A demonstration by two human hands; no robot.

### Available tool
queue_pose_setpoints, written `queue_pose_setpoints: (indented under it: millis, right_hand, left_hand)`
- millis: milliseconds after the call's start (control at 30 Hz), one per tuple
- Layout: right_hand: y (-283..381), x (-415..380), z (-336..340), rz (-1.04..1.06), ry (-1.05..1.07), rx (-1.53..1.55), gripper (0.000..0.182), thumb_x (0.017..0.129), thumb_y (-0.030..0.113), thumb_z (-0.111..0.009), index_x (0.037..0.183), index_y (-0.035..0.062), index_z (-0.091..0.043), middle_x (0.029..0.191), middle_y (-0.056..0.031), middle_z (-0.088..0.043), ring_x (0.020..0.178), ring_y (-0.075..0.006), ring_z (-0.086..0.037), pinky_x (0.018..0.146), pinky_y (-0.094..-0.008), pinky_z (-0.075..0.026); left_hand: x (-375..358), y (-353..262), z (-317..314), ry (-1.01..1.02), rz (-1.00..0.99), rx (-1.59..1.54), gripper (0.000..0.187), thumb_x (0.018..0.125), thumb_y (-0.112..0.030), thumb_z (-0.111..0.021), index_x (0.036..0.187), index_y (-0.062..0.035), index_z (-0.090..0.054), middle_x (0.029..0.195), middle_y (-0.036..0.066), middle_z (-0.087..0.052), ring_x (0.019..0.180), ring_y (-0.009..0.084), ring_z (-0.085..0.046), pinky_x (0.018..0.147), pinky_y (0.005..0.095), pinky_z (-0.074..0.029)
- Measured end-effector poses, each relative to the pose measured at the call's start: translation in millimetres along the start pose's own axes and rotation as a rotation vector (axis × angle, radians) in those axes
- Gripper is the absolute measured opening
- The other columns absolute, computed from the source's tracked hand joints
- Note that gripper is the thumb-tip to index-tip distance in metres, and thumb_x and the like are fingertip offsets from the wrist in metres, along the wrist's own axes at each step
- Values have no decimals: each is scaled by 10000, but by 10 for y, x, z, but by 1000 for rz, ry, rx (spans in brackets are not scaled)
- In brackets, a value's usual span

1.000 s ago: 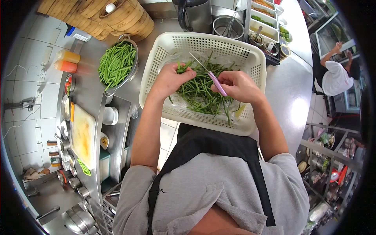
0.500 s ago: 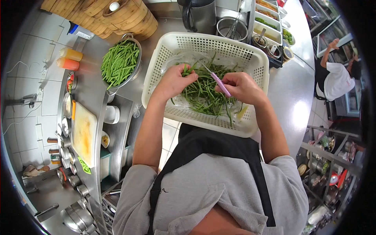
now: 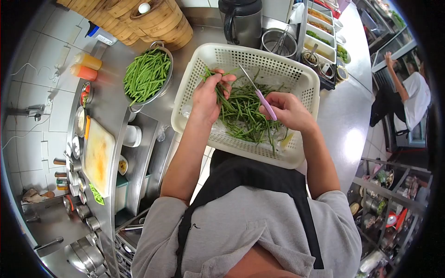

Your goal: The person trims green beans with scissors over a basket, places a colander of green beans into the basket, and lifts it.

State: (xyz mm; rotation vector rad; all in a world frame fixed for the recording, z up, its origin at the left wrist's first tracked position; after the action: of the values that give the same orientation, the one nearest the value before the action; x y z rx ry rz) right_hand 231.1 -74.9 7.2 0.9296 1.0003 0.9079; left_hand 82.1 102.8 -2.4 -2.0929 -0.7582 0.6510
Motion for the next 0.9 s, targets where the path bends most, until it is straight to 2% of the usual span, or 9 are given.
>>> queue_pose_setpoints:
  millis: [67, 333, 400, 533, 633, 700, 900]
  right_hand:
    - [2, -1, -8, 8, 5, 22, 381, 886, 393, -777, 926, 16, -737, 641, 34, -597, 580, -46, -483, 526, -271, -366]
    - [19, -7, -15, 12, 36, 118, 354, 910, 357, -765, 956, 8, -729, 669, 38, -617, 605, -33, -505, 535, -245, -376]
    - [39, -12, -15, -6, 56, 82, 273, 964, 280, -728, 917, 16, -676, 738, 34, -622, 668, -37, -542, 587, -221, -427]
    - [35, -13, -13, 5, 40, 100, 262, 965, 269, -730, 928, 14, -679, 739, 33, -627, 668, -36, -545, 588, -220, -429]
    - [42, -12, -9, 7, 34, 105, 260, 957, 267, -740, 929, 14, -689, 725, 30, -630, 657, -38, -553, 581, -218, -429]
    - [35, -8, 12, 32, -14, 83, 313, 922, 306, -773, 931, -4, -732, 677, 25, -630, 617, -39, -528, 536, -248, -389]
    - [71, -10, 80, 53, -159, 69, 340, 914, 332, -786, 931, -4, -738, 683, 2, -657, 622, -57, -566, 549, -256, -413]
  left_hand:
    - [-14, 15, -20, 8, -2, -20, 129, 999, -121, -515, 1096, -67, -580, 958, 176, -728, 680, 173, -586, 600, 307, -467]
    - [-131, 34, -160, 19, -51, 251, 151, 1011, -151, -495, 1135, -95, -562, 961, 149, -722, 721, 157, -580, 637, 298, -444]
    - [-149, 41, -179, 22, -46, 256, 147, 1012, -150, -494, 1130, -95, -562, 963, 148, -723, 721, 155, -579, 639, 297, -443]
    - [-192, 20, -226, 40, -35, 291, 129, 1028, -161, -469, 1116, -106, -545, 966, 122, -730, 758, 127, -571, 675, 296, -458]
    - [-190, 12, -233, 20, -32, 289, 145, 1012, -152, -483, 1117, -91, -563, 964, 147, -725, 713, 157, -580, 655, 310, -454]
    - [-116, -29, -138, 13, -47, 321, 138, 1000, -144, -480, 1097, -86, -560, 961, 148, -724, 705, 162, -582, 659, 314, -460]
    - [121, -247, 144, -74, -130, 501, 85, 957, -111, -451, 998, -58, -504, 893, 128, -710, 717, 181, -614, 669, 335, -496]
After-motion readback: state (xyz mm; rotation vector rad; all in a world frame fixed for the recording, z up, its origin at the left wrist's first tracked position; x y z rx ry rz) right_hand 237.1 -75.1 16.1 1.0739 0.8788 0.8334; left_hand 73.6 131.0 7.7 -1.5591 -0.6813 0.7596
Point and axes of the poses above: each hand's wrist, its own x-axis towards the middle knuckle, its own z-axis out of the back of the hand, y = z × x, the point moved 5 cm from there along x, towards the middle knuckle
